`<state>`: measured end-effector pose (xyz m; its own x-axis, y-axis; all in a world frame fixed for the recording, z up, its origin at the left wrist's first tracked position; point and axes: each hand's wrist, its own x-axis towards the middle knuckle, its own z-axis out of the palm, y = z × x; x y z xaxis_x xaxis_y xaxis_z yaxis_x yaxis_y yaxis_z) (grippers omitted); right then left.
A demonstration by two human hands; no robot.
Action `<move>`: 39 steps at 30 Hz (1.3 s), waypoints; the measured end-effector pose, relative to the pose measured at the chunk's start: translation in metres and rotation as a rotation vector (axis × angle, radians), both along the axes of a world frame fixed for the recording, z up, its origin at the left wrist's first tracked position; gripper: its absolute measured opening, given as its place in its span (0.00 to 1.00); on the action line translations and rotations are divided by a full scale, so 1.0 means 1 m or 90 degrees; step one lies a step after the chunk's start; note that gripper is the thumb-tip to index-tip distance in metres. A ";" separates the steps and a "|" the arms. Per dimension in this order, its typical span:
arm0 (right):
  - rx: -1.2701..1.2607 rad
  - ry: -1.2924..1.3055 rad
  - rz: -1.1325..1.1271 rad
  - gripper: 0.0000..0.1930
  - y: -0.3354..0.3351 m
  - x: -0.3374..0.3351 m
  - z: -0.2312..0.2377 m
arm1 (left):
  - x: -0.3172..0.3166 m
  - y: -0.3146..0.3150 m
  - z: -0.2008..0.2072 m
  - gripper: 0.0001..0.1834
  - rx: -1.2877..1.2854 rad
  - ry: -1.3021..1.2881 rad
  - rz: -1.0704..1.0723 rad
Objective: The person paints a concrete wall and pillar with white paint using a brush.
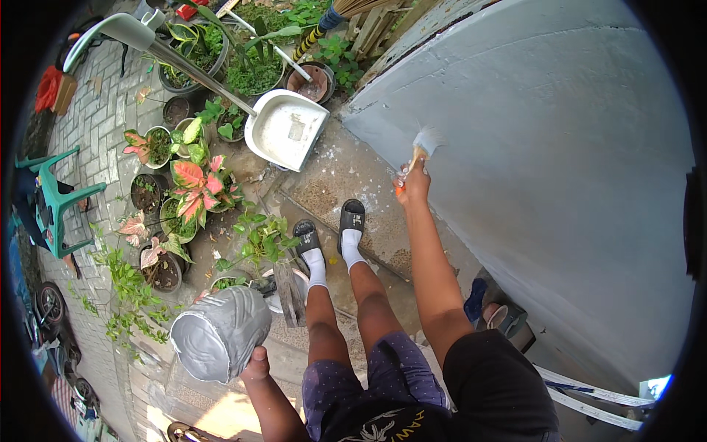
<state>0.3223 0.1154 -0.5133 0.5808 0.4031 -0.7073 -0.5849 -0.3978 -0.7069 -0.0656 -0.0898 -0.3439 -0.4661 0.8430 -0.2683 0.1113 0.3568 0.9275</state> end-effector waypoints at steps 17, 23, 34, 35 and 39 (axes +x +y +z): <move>0.010 -0.082 0.019 0.16 -0.024 0.004 0.085 | 0.007 0.018 0.005 0.55 0.049 -0.018 0.029; 0.010 0.109 0.068 0.16 0.011 0.015 0.021 | 0.006 0.017 -0.009 0.53 0.026 -0.053 -0.010; -0.199 0.196 0.095 0.16 0.068 0.022 -0.073 | 0.001 0.021 0.011 0.58 0.016 0.004 0.020; -0.194 0.208 0.115 0.15 0.071 0.020 -0.070 | -0.001 0.020 0.010 0.57 0.017 0.012 0.019; -0.114 0.307 0.107 0.10 0.052 0.050 -0.045 | -0.008 0.009 -0.005 0.55 0.038 0.004 0.009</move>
